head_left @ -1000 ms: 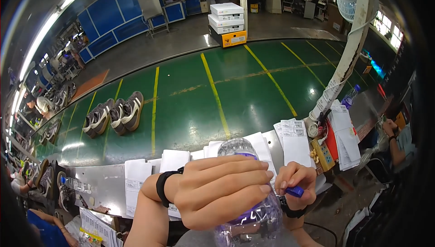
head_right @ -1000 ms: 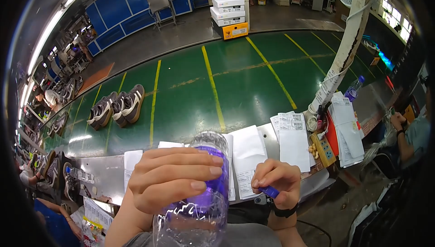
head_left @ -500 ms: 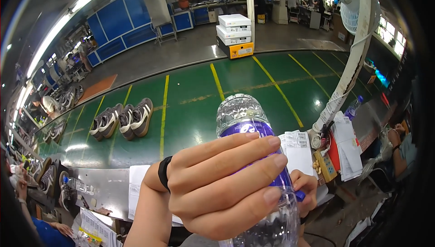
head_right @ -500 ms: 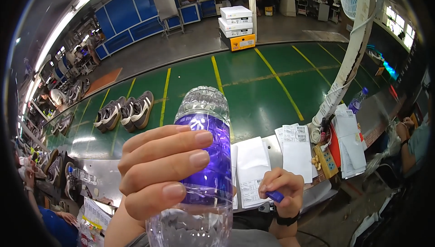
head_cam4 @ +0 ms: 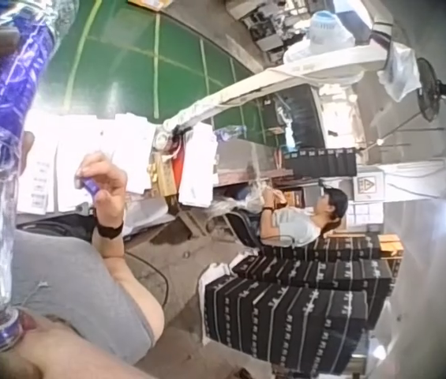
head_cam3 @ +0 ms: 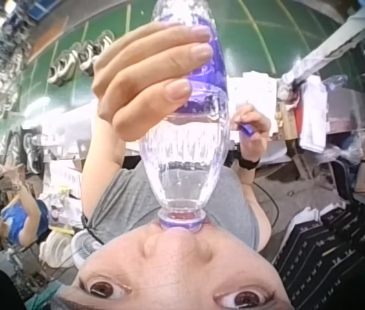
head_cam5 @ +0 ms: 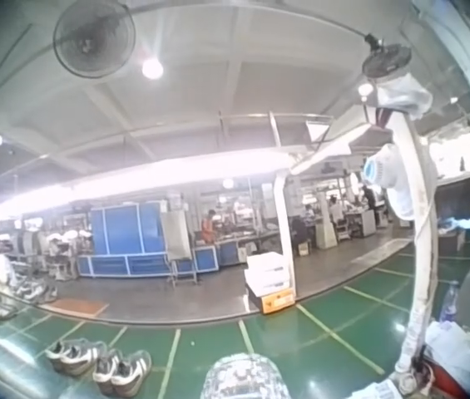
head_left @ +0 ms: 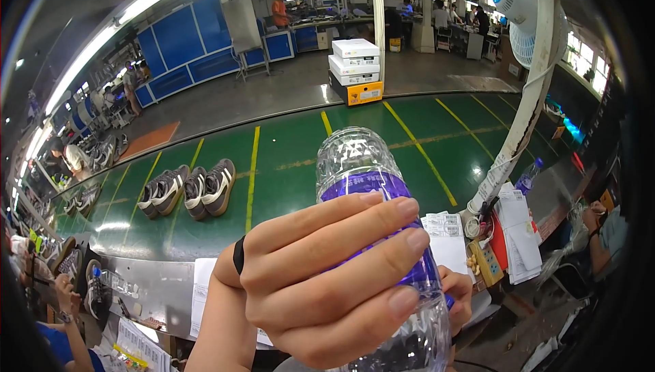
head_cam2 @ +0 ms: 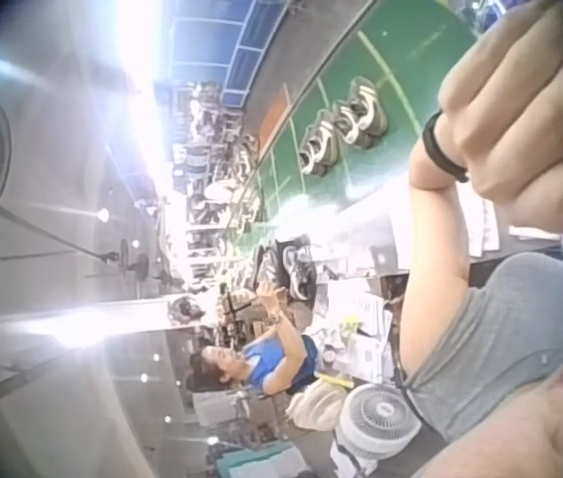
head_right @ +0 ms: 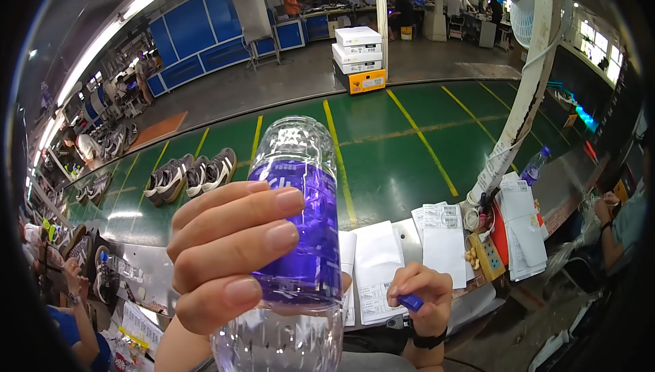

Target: The recorder is checking shoe sizes and packing them onto a conveyor belt, then pauses to eat a snack and drink water before resuming quality control tasks.

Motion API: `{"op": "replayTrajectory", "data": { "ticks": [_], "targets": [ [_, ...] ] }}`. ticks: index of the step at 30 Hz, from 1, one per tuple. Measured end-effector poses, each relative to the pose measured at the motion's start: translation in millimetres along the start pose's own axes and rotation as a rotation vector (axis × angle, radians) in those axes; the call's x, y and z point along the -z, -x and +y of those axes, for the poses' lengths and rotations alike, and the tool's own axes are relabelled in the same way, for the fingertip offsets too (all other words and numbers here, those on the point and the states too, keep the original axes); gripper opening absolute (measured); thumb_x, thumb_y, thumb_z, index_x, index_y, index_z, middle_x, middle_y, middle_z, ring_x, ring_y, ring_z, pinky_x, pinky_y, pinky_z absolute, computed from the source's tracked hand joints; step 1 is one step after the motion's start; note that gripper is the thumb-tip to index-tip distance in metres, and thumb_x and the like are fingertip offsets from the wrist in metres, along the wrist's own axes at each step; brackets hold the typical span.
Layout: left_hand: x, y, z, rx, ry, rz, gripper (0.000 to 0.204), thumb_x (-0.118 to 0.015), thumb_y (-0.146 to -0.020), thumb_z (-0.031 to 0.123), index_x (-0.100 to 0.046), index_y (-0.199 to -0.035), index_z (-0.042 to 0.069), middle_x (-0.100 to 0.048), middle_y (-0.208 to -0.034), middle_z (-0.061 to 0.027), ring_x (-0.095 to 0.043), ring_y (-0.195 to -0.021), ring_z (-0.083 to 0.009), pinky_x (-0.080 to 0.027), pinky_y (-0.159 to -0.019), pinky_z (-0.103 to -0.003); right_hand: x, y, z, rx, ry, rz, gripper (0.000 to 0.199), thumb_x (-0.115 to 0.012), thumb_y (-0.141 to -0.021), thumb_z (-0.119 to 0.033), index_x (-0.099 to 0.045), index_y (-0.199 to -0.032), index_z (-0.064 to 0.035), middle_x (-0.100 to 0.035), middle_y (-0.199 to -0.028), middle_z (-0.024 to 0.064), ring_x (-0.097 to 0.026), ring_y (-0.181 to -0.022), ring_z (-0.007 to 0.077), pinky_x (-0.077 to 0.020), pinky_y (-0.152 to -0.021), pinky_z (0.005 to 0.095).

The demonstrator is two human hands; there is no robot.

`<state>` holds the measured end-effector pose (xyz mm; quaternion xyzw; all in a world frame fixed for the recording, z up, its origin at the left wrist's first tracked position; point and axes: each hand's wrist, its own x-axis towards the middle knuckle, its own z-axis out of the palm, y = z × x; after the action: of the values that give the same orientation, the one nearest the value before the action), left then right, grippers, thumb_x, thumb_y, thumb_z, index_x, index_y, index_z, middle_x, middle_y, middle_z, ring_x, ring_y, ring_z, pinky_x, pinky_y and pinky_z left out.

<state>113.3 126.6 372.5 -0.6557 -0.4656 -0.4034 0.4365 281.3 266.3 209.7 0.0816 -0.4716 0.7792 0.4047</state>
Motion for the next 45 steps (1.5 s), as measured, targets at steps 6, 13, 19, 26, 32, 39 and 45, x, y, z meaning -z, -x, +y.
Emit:
{"op": "replayTrajectory", "data": {
  "ticks": [6,13,19,26,32,39,45],
  "targets": [
    [4.8,-1.1,-0.3,-0.009,-0.032,-0.024,0.078,-0.085,-0.072,0.030,-0.035,-0.130,0.018,-0.062,-0.109,-0.0023,-0.069,-0.093,-0.0213,-0.059,-0.079,-0.036,0.2,-0.9,4.9,-0.007,-0.021,-0.003,0.054,-0.076,-0.080,-0.045,-0.066,-0.090,0.0069,-0.061,-0.084,0.0171,-0.060,-0.068,0.0225,-0.0497,-0.059,0.0304],
    [13.5,-4.8,-0.7,-0.026,-0.040,-0.030,0.078,-0.085,-0.072,0.029,-0.035,-0.131,0.018,-0.062,-0.111,-0.0025,-0.069,-0.093,-0.0215,-0.059,-0.079,-0.036,-11.0,1.6,3.9,0.032,0.002,0.078,0.052,-0.077,-0.080,-0.042,-0.066,-0.090,0.0077,-0.061,-0.084,0.0179,-0.061,-0.069,0.0231,-0.0500,-0.059,0.0307],
    [11.9,3.0,0.1,0.003,-0.001,-0.010,0.073,-0.085,-0.072,0.029,-0.038,-0.126,0.015,-0.064,-0.107,-0.0049,-0.070,-0.090,-0.0242,-0.060,-0.077,-0.038,-6.4,2.7,7.2,0.014,-0.049,0.022,0.052,-0.077,-0.080,-0.042,-0.066,-0.090,0.0083,-0.061,-0.084,0.0186,-0.061,-0.068,0.0235,-0.0507,-0.059,0.0309],
    [5.8,26.6,-13.1,-0.063,0.278,0.079,0.022,-0.068,-0.083,0.010,-0.059,-0.094,-0.006,-0.069,-0.088,-0.0233,-0.071,-0.080,-0.0345,-0.061,-0.069,-0.042,-6.0,-1.1,4.6,-0.029,-0.032,-0.024,0.051,-0.076,-0.080,-0.041,-0.066,-0.088,0.0082,-0.061,-0.083,0.0189,-0.061,-0.068,0.0234,-0.0511,-0.058,0.0301],
    [11.4,64.6,-14.6,0.180,0.642,-0.247,0.054,-0.083,-0.065,0.024,-0.060,-0.101,-0.010,-0.068,-0.091,-0.0230,-0.070,-0.077,-0.0325,-0.058,-0.067,-0.037,-7.7,-1.8,4.4,-0.083,-0.013,-0.057,0.053,-0.077,-0.079,-0.042,-0.065,-0.089,0.0082,-0.061,-0.084,0.0184,-0.061,-0.068,0.0227,-0.0513,-0.058,0.0293],
    [4.3,138.7,14.4,0.913,0.822,-0.504,0.063,-0.082,-0.053,0.019,-0.060,-0.106,-0.006,-0.068,-0.088,-0.0175,-0.069,-0.078,-0.0236,-0.054,-0.072,-0.029,-27.7,-28.9,-1.8,0.008,0.329,-0.055,0.049,-0.083,-0.074,-0.027,-0.065,-0.103,0.0087,-0.062,-0.100,0.0186,-0.062,-0.087,0.0233,-0.0519,-0.075,0.0320],
    [-3.1,157.8,17.6,1.164,0.927,-0.704,0.058,-0.083,-0.054,0.021,-0.061,-0.102,-0.005,-0.068,-0.082,-0.0140,-0.067,-0.073,-0.0178,-0.052,-0.073,-0.029,-29.1,-63.5,-5.5,0.011,0.701,-0.324,0.043,-0.084,-0.068,-0.012,-0.069,-0.106,-0.0002,-0.067,-0.103,0.0142,-0.066,-0.095,0.0244,-0.0539,-0.081,0.0323]
  ]
}}
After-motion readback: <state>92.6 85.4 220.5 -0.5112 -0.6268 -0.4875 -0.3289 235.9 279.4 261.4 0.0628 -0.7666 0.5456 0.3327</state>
